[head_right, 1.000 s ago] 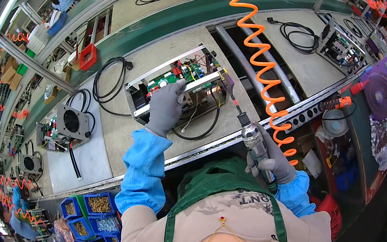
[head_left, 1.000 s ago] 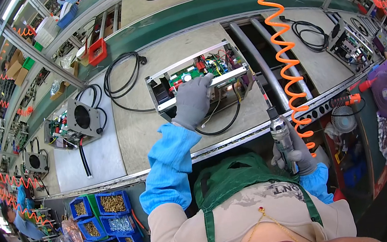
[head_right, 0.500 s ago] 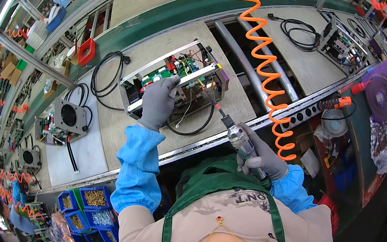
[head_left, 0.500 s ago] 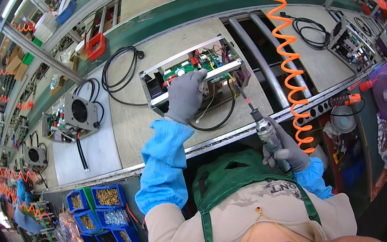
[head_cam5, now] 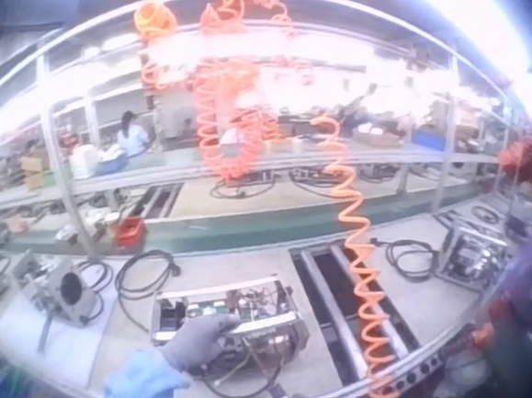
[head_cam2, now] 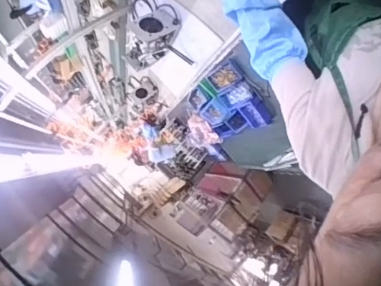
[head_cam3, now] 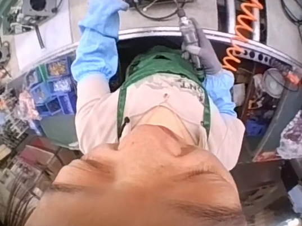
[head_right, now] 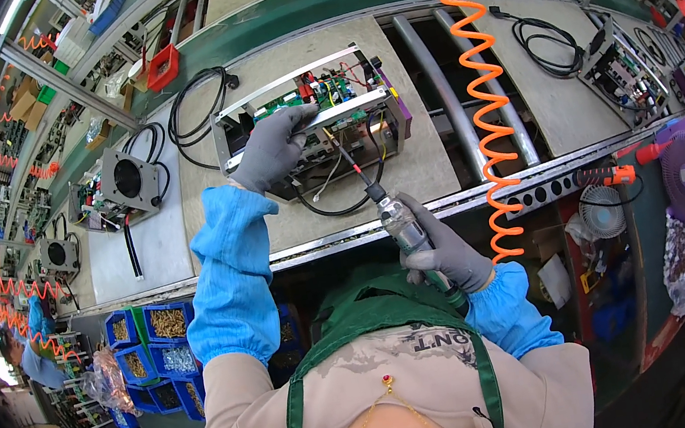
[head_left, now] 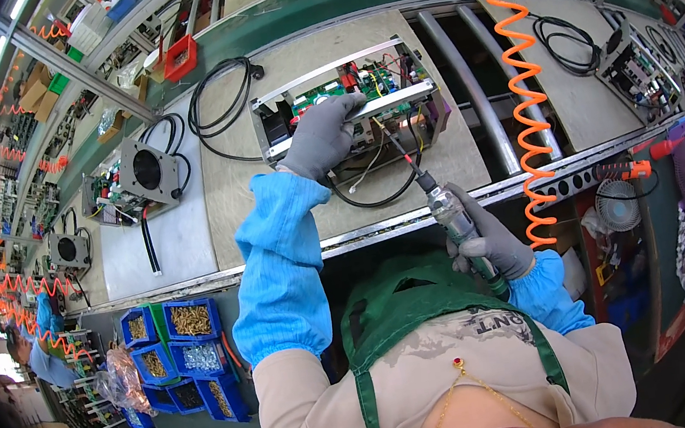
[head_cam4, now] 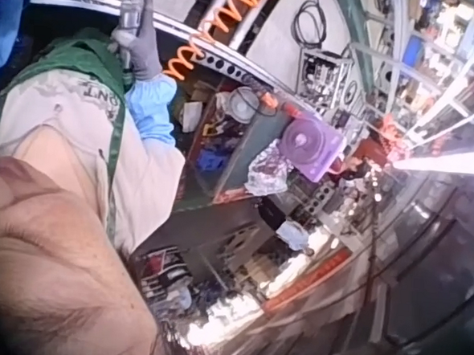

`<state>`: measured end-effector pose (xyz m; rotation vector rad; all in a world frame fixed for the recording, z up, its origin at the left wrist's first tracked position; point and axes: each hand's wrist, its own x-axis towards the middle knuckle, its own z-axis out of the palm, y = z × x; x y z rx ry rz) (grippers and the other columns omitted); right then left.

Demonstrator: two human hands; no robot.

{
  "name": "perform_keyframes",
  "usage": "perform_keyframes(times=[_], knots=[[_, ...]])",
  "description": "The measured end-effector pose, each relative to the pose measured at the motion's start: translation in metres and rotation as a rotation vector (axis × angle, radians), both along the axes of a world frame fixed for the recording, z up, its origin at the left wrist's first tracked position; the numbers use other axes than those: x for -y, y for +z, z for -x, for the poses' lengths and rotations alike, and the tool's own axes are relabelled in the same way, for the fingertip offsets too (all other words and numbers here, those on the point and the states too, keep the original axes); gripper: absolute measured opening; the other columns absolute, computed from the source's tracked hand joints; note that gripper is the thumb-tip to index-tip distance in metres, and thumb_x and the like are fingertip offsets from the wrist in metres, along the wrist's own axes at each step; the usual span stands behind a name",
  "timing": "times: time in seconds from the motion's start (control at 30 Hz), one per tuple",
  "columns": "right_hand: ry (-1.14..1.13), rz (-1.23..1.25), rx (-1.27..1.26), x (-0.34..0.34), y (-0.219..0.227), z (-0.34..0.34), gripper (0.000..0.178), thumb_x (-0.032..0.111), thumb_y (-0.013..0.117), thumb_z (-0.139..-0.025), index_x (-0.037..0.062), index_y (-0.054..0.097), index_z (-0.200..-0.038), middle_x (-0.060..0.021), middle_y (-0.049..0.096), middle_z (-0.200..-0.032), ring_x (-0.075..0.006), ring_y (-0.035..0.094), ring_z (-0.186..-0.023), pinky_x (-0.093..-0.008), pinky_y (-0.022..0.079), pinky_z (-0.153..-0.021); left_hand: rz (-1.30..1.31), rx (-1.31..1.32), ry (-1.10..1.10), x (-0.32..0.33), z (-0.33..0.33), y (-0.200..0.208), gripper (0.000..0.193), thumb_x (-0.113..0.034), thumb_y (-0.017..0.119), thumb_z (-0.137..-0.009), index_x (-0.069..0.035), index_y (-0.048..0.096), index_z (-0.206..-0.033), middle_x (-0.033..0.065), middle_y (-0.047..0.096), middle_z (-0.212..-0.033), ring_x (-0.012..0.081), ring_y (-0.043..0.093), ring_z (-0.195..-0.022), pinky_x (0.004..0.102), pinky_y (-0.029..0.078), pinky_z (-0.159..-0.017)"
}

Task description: Assembling the internal components of a power inverter using an electric screwdriver.

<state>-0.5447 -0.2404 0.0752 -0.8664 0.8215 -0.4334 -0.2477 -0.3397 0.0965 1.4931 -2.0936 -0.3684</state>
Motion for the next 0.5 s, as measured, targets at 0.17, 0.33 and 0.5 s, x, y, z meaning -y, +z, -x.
perform_keyframes(times=[0.17,0.33,0.5], knots=[[-0.040,0.054,-0.013,-0.008,-0.004,-0.018,0.108,0.015,0.065,-0.055,0.0178,0.012,-0.150,-0.0133,0.057,-0.078,-0.0205,0.061,-0.057,-0.0310,0.052,-0.054,-0.018,-0.019,-0.017,0.000,-0.002,0.001,0.041,0.004,0.060,-0.077,-0.007,0.062,-0.116,0.0145,0.065,-0.106,0.0290,0.064,-0.098,0.0333,0.050,-0.086],[-0.069,0.218,-0.163,-0.018,-0.016,-0.030,0.104,0.015,0.067,-0.061,0.0181,0.013,-0.150,-0.0122,0.057,-0.079,-0.0199,0.060,-0.055,-0.0314,0.052,-0.054,-0.035,-0.026,-0.013,0.001,0.001,0.002,0.042,0.004,0.060,-0.075,-0.008,0.063,-0.115,0.0146,0.065,-0.109,0.0282,0.063,-0.101,0.0322,0.050,-0.090],[-0.112,0.139,-0.033,-0.030,-0.012,-0.037,0.095,0.019,0.066,-0.069,0.0200,0.015,-0.149,-0.0123,0.058,-0.082,-0.0193,0.060,-0.058,-0.0329,0.053,-0.056,-0.067,-0.037,-0.023,0.004,-0.003,0.001,0.042,0.003,0.060,-0.075,-0.009,0.064,-0.114,0.0137,0.065,-0.110,0.0286,0.063,-0.101,0.0333,0.050,-0.090]])
